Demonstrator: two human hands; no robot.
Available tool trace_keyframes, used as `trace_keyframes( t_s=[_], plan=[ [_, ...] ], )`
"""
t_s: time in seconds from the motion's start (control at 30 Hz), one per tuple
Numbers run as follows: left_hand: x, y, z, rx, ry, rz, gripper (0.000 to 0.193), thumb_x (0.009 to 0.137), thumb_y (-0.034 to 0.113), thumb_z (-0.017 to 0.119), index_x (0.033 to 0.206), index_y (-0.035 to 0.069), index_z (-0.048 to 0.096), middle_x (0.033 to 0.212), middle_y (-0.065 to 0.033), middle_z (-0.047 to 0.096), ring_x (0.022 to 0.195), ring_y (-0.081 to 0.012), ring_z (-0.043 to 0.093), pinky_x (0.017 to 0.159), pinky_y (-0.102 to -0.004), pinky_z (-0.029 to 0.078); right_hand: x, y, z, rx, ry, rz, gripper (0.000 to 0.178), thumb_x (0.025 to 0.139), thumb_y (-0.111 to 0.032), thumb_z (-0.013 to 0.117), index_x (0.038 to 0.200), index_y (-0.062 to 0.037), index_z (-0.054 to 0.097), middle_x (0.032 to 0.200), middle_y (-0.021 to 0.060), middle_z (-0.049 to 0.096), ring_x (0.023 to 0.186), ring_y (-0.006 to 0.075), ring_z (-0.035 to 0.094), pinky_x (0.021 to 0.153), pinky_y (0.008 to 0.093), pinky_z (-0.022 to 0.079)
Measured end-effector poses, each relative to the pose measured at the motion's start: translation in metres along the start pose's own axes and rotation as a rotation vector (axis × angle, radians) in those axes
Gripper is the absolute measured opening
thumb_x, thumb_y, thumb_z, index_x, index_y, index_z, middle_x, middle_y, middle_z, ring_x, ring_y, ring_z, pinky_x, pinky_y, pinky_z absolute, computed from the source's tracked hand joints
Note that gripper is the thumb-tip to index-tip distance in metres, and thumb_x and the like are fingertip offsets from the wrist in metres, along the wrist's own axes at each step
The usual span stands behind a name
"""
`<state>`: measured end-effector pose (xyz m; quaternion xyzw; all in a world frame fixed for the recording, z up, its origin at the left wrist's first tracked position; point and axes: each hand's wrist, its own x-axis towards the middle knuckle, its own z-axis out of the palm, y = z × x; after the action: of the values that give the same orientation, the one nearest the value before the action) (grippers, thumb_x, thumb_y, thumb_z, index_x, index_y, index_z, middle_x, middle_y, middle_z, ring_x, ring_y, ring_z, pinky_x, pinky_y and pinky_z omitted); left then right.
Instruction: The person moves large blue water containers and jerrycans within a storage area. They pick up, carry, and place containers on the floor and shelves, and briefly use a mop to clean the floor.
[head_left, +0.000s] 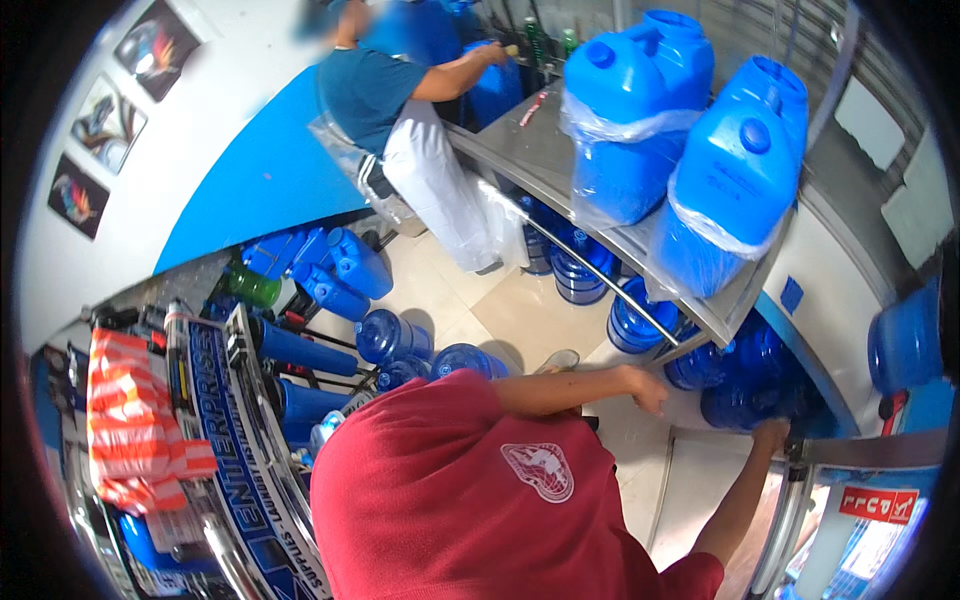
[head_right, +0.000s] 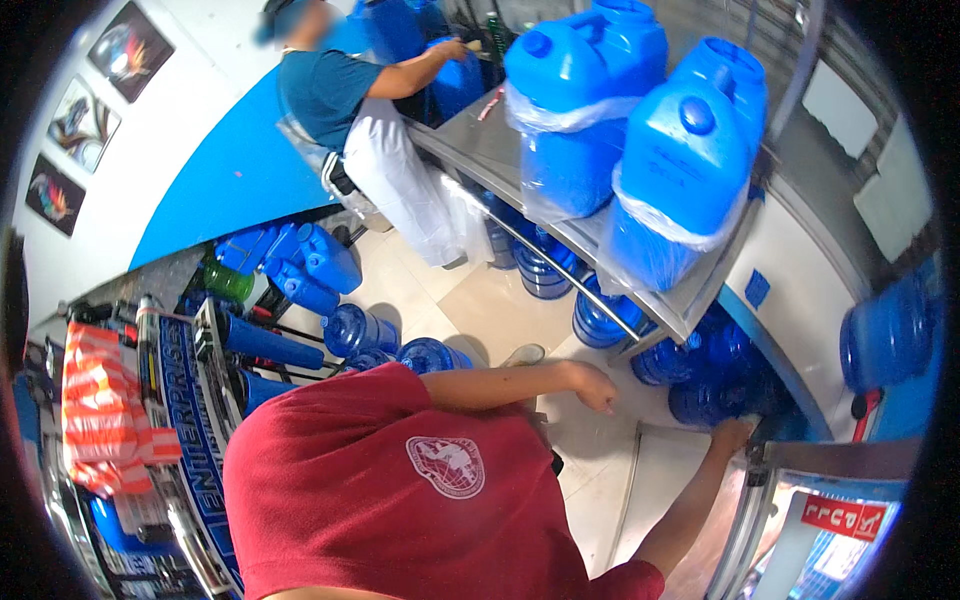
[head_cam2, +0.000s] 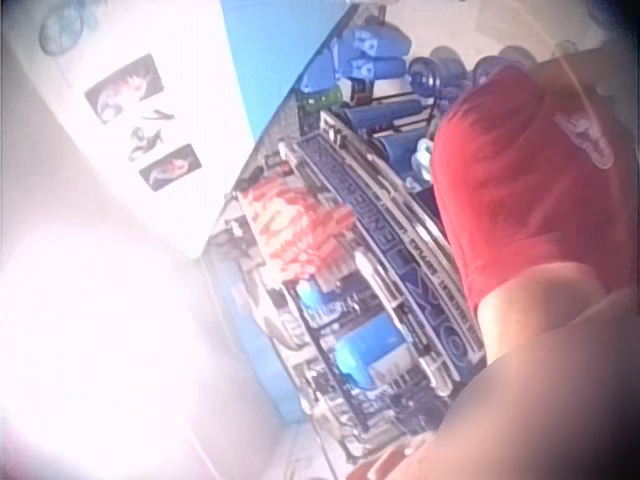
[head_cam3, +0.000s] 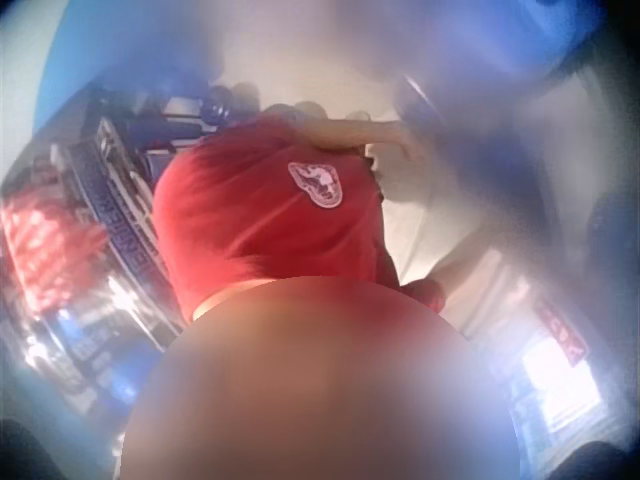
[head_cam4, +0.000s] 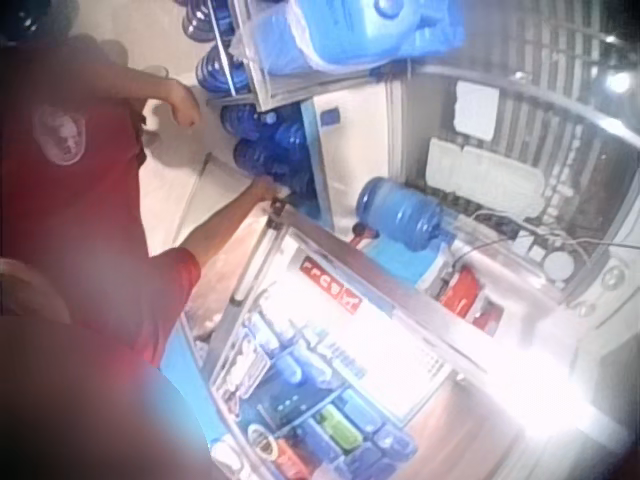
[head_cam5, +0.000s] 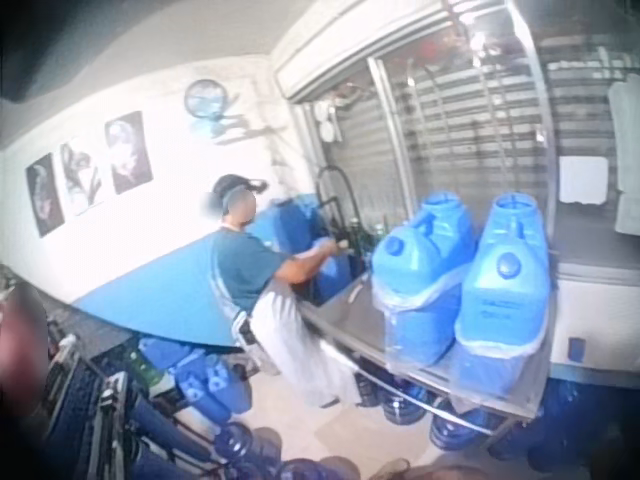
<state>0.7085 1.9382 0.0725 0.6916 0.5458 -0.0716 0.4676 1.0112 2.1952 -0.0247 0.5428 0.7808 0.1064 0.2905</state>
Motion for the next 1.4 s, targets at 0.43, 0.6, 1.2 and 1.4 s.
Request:
trace_keyframes(
  t_s=[0.43,0.6,1.2,1.4],
  plan=[
    [-0.099,-0.077,0.083,-0.374,-0.017,-0.256,0.049,0.090,0.041,0.046,0.096,-0.005,0.063,0.087,-0.0120,0.065,0.078,-0.0263,0.060,0.077,-0.0375,0.048,-0.016,-0.003,0.013,-0.358,-0.007,-0.075,0.038,0.080,-0.037,0.055,0.104,-0.0103,0.067,0.107,0.0095,0.065,0.099,0.0247,0.061,0.091,0.0382,0.035],
    [-0.103,-0.041,0.032,-0.266,0.330,0.077,0.048,0.091,0.042,0.046,0.112,0.001,0.057,0.102,-0.0133,0.063,0.095,-0.0247,0.059,0.085,-0.0348,0.046,-0.011,-0.016,0.022,0.029,0.236,0.014,0.041,0.086,-0.041,0.049,0.091,-0.0052,0.069,0.095,0.0153,0.066,0.089,0.0319,0.062,0.078,0.0474,0.046],
    [0.072,0.218,-0.180,-0.444,0.115,1.151,0.064,0.086,0.015,0.059,0.138,0.004,0.023,0.139,-0.0164,0.034,0.129,-0.0278,0.035,0.105,-0.0400,0.029,-0.059,-0.083,-0.066,0.540,-0.351,0.541,0.055,0.093,-0.024,0.042,0.142,-0.0037,0.025,0.145,0.0116,0.030,0.110,0.0329,0.054,0.060,0.0513,0.050],
    [0.104,0.243,-0.191,-0.580,-0.099,1.109,0.057,0.086,0.022,0.061,0.131,-0.001,0.036,0.127,-0.0165,0.048,0.118,-0.0248,0.046,0.101,-0.0361,0.034,-0.065,-0.084,-0.076,0.507,-0.192,0.851,0.056,0.093,-0.025,0.043,0.142,-0.0037,0.027,0.149,0.0111,0.021,0.131,0.0304,0.032,0.075,0.0492,0.049]
  ],
)
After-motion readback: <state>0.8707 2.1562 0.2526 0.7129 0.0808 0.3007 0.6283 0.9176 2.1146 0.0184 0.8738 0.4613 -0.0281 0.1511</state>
